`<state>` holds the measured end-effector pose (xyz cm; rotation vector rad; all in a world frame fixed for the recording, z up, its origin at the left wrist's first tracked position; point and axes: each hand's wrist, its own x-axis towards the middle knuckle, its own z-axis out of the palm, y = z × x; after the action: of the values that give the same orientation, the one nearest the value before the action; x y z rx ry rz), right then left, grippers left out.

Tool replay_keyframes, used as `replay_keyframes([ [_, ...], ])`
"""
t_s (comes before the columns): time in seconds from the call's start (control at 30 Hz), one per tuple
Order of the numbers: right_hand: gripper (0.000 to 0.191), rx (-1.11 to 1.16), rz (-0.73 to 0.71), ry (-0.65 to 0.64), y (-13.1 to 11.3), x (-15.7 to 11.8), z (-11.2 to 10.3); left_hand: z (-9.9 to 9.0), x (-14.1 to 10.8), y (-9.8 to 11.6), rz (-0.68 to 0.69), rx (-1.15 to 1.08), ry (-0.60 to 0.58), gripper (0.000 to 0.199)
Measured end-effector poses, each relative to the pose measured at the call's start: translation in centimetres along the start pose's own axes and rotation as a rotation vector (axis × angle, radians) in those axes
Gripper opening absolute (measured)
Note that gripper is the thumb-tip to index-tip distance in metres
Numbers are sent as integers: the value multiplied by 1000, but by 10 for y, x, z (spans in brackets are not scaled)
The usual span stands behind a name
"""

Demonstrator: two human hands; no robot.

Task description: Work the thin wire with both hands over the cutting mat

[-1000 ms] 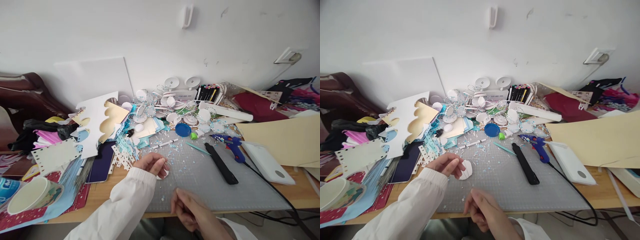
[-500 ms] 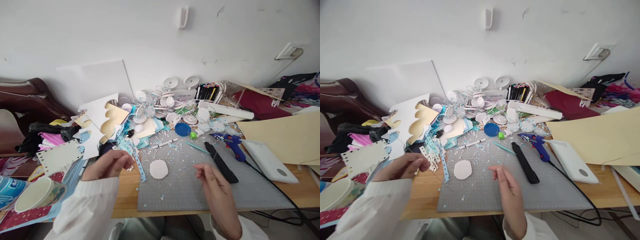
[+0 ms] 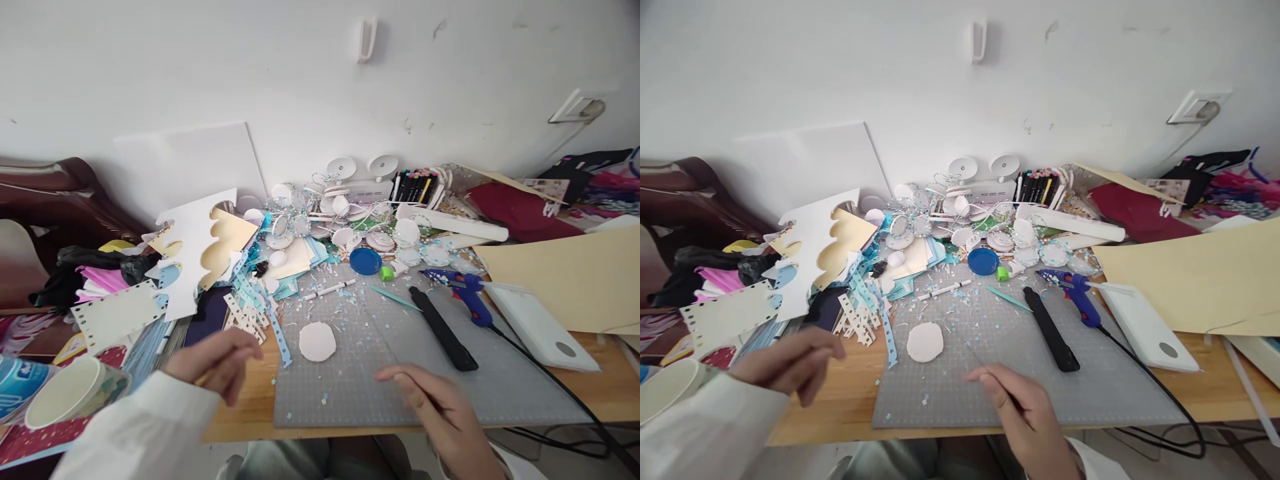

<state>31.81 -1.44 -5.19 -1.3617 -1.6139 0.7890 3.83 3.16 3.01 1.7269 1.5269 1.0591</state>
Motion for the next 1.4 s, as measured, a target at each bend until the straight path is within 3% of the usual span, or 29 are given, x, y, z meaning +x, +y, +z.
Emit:
replay_keyframes([
  [0.07, 30, -25, -6, -96, -6, -1, 3, 16, -13, -17, -47, -19, -222, 26],
  [0.2, 32, -103, 23, -270, -9, 2, 18, 50, -30, -44, -213, -228, -351, 28],
  [0.37, 33, -222, 45, -409, -10, 4, 27, 73, -38, -56, -250, -215, -287, 34],
  [0.6, 35, -260, 77, -517, -11, 4, 27, 87, -34, -55, -331, -109, -127, 51],
  [0.73, 33, -218, 112, -474, -14, 5, 28, 93, -30, -46, -366, -11, -102, 54],
  [0.93, 35, 19, 155, -447, -31, 13, 42, 107, -39, -52, -308, 6, -218, 53],
  [1.07, 27, 65, 22, -417, -28, 17, 44, 105, -40, -57, -305, -87, -229, 55],
  [1.27, 36, -200, -231, -341, -11, 19, 35, 93, -36, -48, -373, -136, -132, 61],
  [1.4, 42, -220, -273, -266, -12, 18, 36, 102, -40, -53, -333, -132, -131, 63],
])
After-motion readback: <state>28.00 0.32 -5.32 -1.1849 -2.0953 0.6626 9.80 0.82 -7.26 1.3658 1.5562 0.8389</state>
